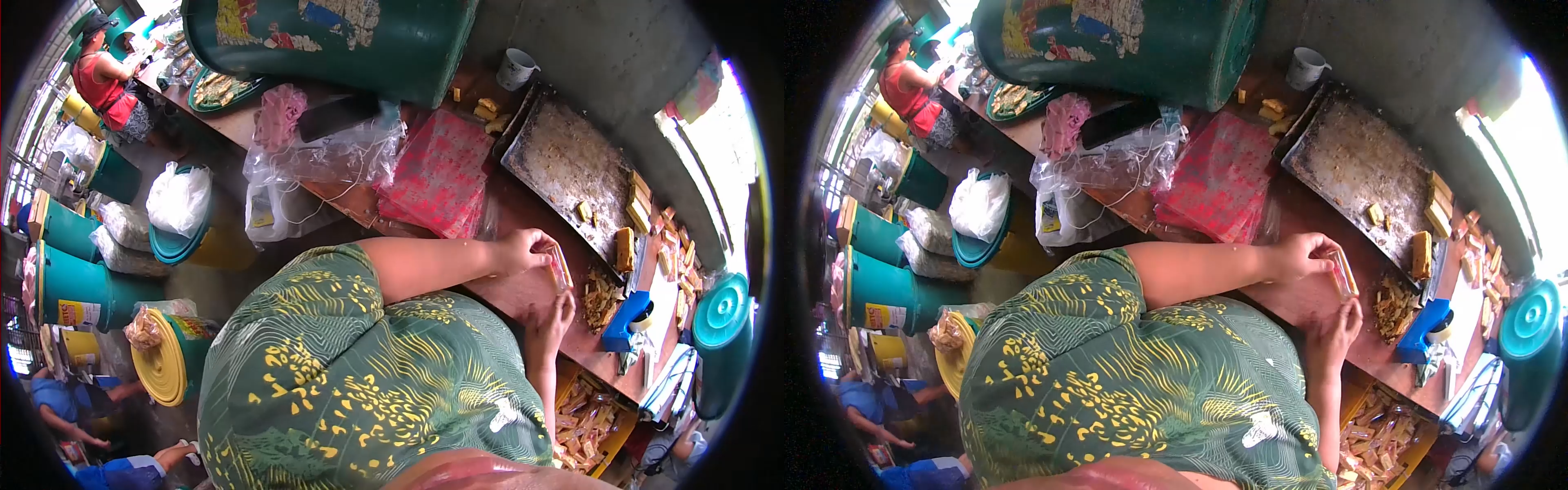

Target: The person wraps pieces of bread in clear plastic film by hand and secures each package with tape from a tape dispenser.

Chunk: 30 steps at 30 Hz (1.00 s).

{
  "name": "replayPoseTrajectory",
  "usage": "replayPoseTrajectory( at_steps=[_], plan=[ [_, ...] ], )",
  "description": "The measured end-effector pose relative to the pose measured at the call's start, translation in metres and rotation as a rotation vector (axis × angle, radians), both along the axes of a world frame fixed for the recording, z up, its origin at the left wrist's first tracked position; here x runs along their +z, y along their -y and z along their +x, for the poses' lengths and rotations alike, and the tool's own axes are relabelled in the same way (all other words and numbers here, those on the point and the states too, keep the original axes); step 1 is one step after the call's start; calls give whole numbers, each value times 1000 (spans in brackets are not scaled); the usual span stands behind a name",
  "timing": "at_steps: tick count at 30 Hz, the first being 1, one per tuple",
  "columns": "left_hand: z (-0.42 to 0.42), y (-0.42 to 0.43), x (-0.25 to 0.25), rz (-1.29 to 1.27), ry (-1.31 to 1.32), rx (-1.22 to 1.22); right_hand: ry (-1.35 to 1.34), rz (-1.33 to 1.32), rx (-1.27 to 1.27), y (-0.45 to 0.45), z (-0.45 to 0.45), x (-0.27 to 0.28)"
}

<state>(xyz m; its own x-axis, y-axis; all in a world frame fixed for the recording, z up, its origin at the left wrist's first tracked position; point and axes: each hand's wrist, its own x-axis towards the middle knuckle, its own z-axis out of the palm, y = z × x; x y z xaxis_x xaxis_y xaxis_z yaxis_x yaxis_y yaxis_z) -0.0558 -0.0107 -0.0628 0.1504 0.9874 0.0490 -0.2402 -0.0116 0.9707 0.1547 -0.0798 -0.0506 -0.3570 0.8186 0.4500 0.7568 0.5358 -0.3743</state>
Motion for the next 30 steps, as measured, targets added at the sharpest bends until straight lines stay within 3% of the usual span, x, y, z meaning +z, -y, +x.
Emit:
replayPoseTrajectory(
  at_steps=[2,3,4,7,10,17,18,20,21,22,23,24,26,27,29,30],
  plan=[
    [3,-6,-7,202,-124,-88,-254,44,-22,-6,-6,18],
    [2,-2,-2,383,-325,-47,-301,20,22,-10,-2,22],
    [-3,6,10,409,-611,-24,-349,-5,66,-15,3,23],
    [-7,10,3,538,-736,-12,-105,15,135,-17,5,16],
    [-19,19,14,531,-800,-139,-266,-265,254,-12,0,7],
    [-11,26,6,597,-966,-95,-212,-382,99,-31,-3,39],
    [-12,25,7,601,-944,-98,-170,-158,191,-35,14,44],
    [-14,27,7,600,-897,-107,-216,280,-67,-36,42,63],
    [-15,28,8,612,-897,-101,-282,452,-48,-59,103,38],
    [-16,28,9,605,-906,-109,-436,485,-378,-57,140,26],
    [-16,27,12,599,-913,-118,-384,443,-699,-52,156,45],
    [-16,27,13,598,-921,-128,-256,473,-809,-56,194,31],
    [-15,27,13,603,-919,-134,-519,233,-554,-74,273,-20],
    [-15,26,14,603,-920,-130,-450,183,-496,-79,279,-33],
    [-15,26,14,613,-896,-119,-755,-268,-559,-68,264,-27],
    [-16,28,13,615,-886,-115,-707,-264,-566,-67,260,-29]
  ],
)
